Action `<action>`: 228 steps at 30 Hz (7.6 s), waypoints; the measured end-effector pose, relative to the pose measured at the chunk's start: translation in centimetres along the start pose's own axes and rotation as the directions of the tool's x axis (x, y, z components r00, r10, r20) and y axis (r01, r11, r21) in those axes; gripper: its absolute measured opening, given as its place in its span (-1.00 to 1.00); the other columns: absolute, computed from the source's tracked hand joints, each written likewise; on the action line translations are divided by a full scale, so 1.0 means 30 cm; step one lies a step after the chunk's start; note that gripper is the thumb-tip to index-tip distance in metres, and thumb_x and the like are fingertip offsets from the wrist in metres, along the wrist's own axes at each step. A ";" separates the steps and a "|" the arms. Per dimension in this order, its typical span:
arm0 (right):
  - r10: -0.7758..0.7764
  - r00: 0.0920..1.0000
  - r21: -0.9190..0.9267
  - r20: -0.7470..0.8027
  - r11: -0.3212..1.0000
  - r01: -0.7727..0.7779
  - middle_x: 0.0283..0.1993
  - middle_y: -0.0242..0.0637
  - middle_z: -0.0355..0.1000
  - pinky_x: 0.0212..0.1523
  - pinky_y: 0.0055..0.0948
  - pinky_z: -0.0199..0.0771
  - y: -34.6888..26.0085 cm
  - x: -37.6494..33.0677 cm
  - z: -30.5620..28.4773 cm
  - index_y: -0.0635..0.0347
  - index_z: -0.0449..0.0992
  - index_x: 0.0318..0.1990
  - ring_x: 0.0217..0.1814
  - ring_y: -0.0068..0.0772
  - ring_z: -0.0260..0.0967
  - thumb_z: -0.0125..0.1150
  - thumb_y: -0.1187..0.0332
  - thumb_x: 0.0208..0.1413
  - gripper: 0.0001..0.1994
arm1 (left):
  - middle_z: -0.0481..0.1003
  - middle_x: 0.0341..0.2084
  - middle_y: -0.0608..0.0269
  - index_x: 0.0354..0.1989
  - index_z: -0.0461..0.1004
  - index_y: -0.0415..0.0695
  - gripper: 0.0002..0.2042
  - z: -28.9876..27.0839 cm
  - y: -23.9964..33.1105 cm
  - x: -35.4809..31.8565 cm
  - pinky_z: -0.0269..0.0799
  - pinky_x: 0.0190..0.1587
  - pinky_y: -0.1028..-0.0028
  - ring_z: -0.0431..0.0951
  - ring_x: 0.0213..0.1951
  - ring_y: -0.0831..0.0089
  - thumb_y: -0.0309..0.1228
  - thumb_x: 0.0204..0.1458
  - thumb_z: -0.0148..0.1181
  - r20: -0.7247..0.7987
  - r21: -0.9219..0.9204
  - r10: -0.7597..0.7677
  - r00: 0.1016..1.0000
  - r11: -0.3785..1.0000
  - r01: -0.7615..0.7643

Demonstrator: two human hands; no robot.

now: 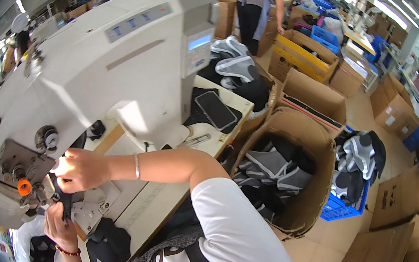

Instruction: Stitching various fabric and synthetic components of a shoe using an industrial sewing machine.

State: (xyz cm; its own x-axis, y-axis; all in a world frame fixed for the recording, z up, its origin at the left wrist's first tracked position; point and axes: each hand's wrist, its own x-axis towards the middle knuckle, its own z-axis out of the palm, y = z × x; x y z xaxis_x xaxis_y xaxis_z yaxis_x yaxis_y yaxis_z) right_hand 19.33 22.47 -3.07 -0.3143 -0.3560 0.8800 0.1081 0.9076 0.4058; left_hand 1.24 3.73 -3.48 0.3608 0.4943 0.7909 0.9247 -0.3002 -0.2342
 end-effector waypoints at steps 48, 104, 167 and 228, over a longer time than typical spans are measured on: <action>0.022 0.986 0.326 0.165 0.942 -0.076 -0.14 -0.42 0.66 -0.07 -0.22 0.63 -0.128 -0.041 -0.066 -0.06 0.53 -0.36 -0.11 -0.35 0.65 0.49 0.53 -0.12 -0.75 | 0.64 -0.07 0.05 -0.19 0.65 -0.21 -0.79 -0.126 -0.038 0.026 0.69 -0.04 0.27 0.71 -0.05 0.08 -0.54 -0.04 0.42 0.220 -0.459 -0.032 0.975 0.878 0.133; -0.413 0.655 -0.421 0.632 0.527 0.738 0.33 0.02 0.41 0.33 -0.17 0.55 -0.115 -0.349 -0.031 0.47 0.45 0.26 0.41 -0.08 0.36 0.12 0.33 0.37 -0.58 | 0.61 -0.25 0.26 -0.36 0.51 -0.18 -0.82 -0.191 0.014 0.129 0.54 -0.31 0.26 0.61 -0.27 0.20 -0.59 -0.19 0.30 0.175 -0.146 -0.146 0.974 0.974 0.172; -0.005 0.931 0.404 0.366 0.902 -0.154 0.10 0.12 0.55 -0.01 -0.31 0.59 -0.153 -0.090 -0.032 0.48 0.62 -0.03 0.02 -0.01 0.58 0.43 0.74 -0.06 -0.63 | 0.70 -0.27 0.15 -0.28 0.68 -0.20 -0.81 0.040 0.026 -0.044 0.67 -0.19 0.39 0.76 -0.21 0.23 -0.51 -0.07 0.53 -0.141 -0.558 -0.364 0.921 0.797 0.229; 0.420 0.460 0.360 0.782 0.298 -0.884 0.12 0.01 0.56 0.15 -0.24 0.55 -0.169 -0.129 -0.053 0.41 0.59 0.09 0.09 -0.04 0.55 0.31 0.72 0.05 -0.60 | 0.64 -0.30 0.32 -0.20 0.70 -0.13 -0.72 0.051 -0.068 -0.050 0.52 -0.33 0.32 0.60 -0.34 0.31 -0.54 -0.17 0.46 -0.166 -0.251 -0.064 0.984 0.968 0.021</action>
State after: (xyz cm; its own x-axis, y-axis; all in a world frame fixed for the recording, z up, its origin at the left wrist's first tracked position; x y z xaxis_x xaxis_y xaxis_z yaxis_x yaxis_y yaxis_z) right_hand 21.51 18.88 -8.14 -0.8369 0.3919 0.3821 -0.0289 0.6654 -0.7459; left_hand -1.02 4.84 -5.04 0.2753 0.3703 0.8872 0.8718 -0.4850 -0.0681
